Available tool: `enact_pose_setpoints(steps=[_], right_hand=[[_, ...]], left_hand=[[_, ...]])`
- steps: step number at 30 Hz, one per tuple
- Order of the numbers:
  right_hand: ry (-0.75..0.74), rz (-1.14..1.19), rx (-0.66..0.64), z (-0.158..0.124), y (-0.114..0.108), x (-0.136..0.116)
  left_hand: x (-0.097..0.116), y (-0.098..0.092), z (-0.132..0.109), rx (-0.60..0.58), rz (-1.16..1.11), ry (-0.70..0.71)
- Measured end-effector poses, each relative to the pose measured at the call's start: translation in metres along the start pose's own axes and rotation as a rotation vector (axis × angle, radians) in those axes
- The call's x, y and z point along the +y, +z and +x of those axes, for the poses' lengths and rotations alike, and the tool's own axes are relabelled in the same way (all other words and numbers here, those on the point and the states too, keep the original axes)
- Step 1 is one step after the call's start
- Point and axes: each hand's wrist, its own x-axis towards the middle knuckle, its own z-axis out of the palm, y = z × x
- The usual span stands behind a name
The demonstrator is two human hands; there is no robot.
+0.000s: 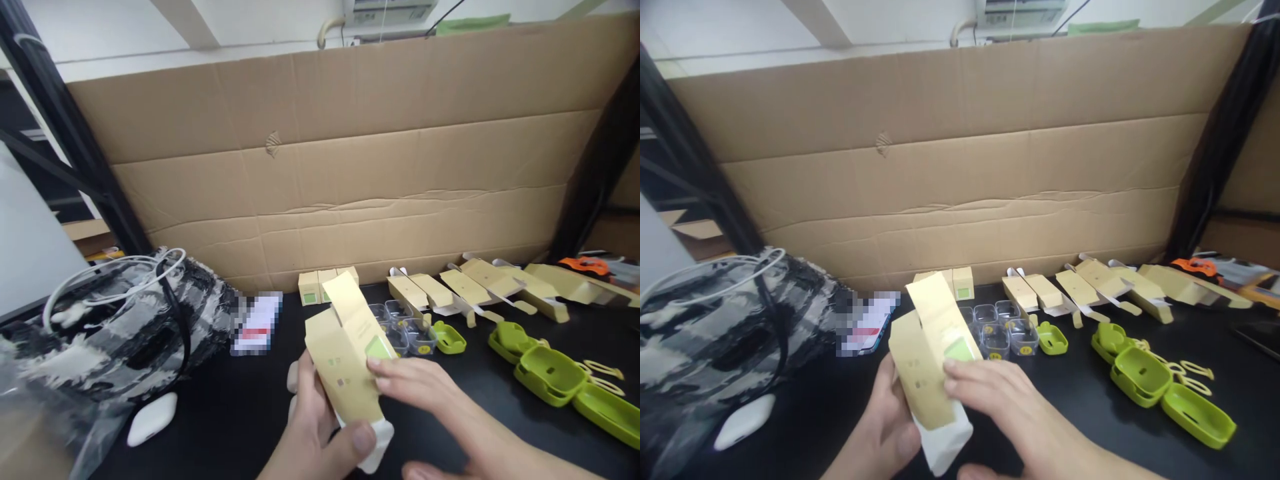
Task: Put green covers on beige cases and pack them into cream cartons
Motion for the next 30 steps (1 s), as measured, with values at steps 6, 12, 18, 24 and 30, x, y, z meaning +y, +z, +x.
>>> enact_pose_setpoints(steps=[6, 12, 18, 24, 30], right_hand=[[-0.034, -0.164, 0.057, -0.013, -0.001, 0.001], [0.052, -0.27, 0.11, -0.021, 0.012, 0.008], [-0.004, -0.343, 0.12, -0.024, 0.016, 0.011], [-0.063, -0.264, 0.175, -0.018, 0.014, 0.01], [-0.193, -0.256, 0.037, -0.008, 0.006, -0.001]], left_hand=[[0.009, -0.008, 0.003, 0.129, -0.073, -0.088], [0.0, -0.014, 0.005, 0.037, -0.196, -0.146], [-0.001, -0.008, -0.002, -0.109, -0.218, -0.068], [-0.006, -0.011, -0.004, -0.186, -0.061, 0.029], [-0.001, -0.011, -0.002, -0.13, -0.047, 0.033]])
